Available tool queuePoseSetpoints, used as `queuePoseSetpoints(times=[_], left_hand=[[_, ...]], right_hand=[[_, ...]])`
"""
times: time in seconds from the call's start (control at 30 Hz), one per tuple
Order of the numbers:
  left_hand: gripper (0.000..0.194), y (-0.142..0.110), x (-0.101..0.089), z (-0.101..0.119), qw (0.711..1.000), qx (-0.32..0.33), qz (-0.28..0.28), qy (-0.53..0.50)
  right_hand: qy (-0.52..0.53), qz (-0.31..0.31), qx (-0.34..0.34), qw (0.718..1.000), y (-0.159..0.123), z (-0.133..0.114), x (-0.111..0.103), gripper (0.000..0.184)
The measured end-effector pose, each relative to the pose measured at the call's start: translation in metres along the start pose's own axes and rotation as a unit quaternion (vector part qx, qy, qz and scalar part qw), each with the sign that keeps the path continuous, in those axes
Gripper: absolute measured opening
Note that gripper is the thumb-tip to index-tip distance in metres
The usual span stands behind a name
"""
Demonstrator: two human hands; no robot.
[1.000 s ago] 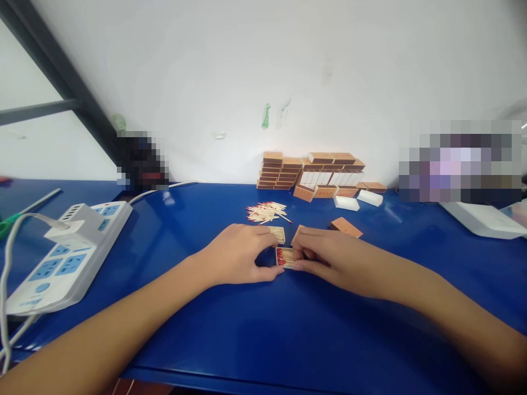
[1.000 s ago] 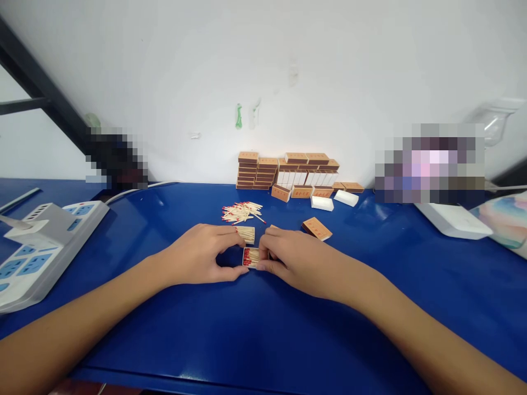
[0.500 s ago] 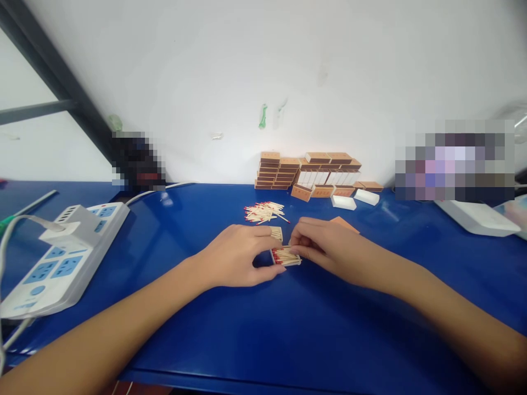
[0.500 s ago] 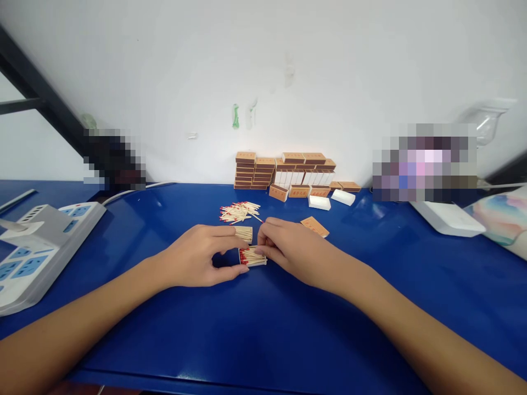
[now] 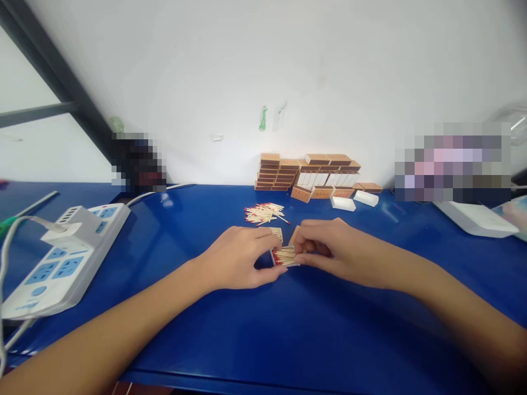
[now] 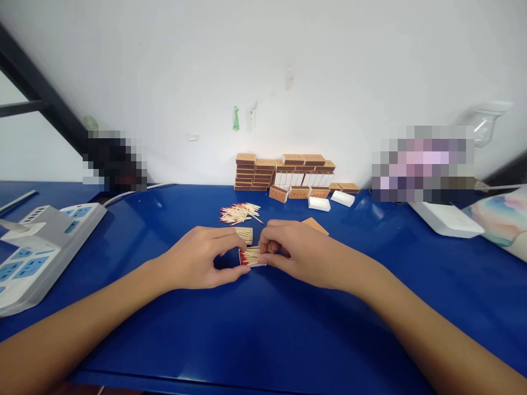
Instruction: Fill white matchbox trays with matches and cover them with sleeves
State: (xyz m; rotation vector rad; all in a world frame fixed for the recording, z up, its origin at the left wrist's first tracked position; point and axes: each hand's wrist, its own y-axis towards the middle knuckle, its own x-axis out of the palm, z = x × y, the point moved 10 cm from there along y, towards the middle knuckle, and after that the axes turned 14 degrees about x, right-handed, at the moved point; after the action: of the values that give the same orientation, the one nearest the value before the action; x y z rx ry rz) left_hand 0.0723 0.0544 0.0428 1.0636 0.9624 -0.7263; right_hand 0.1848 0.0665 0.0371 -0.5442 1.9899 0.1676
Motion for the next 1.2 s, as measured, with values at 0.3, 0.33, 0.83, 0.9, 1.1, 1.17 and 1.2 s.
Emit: queuePoseSetpoints(times=[0.3,0.33,0.83,0.9,1.1,1.17,1.2], left_hand=[[0.029,0.000,0.006,-0.002,0.999,-0.007,-0.024,0.022],[0.028,0.000,0.007,-0.002,0.999,-0.007,-0.029,0.021],[0.021,0.000,0.009,0.004,0.999,0.018,-0.036,-0.013],[0.021,-0.001,0.009,0.003,0.999,0.017,-0.034,-0.009],[0.020,0.000,0.008,-0.002,1.000,0.005,-0.028,-0.011],[0.020,0.000,0.009,-0.002,0.999,0.004,-0.029,-0.018],[0.020,0.000,0.009,-0.002,0.999,0.005,-0.030,-0.021]], right_hand=[[0.042,-0.048,0.004,0.998,-0.001,0.003,0.015,0.029],[0.046,-0.047,0.003,0.998,-0.001,0.001,0.015,0.030],[0.016,-0.023,-0.026,0.999,-0.002,-0.009,0.008,0.027],[0.001,-0.015,-0.030,0.999,-0.002,-0.009,0.007,0.025],[-0.019,0.037,0.003,0.999,0.004,0.008,-0.006,0.023],[-0.014,0.043,0.009,0.999,0.006,0.013,-0.008,0.023],[-0.010,0.044,0.007,0.999,0.006,0.014,-0.008,0.023]])
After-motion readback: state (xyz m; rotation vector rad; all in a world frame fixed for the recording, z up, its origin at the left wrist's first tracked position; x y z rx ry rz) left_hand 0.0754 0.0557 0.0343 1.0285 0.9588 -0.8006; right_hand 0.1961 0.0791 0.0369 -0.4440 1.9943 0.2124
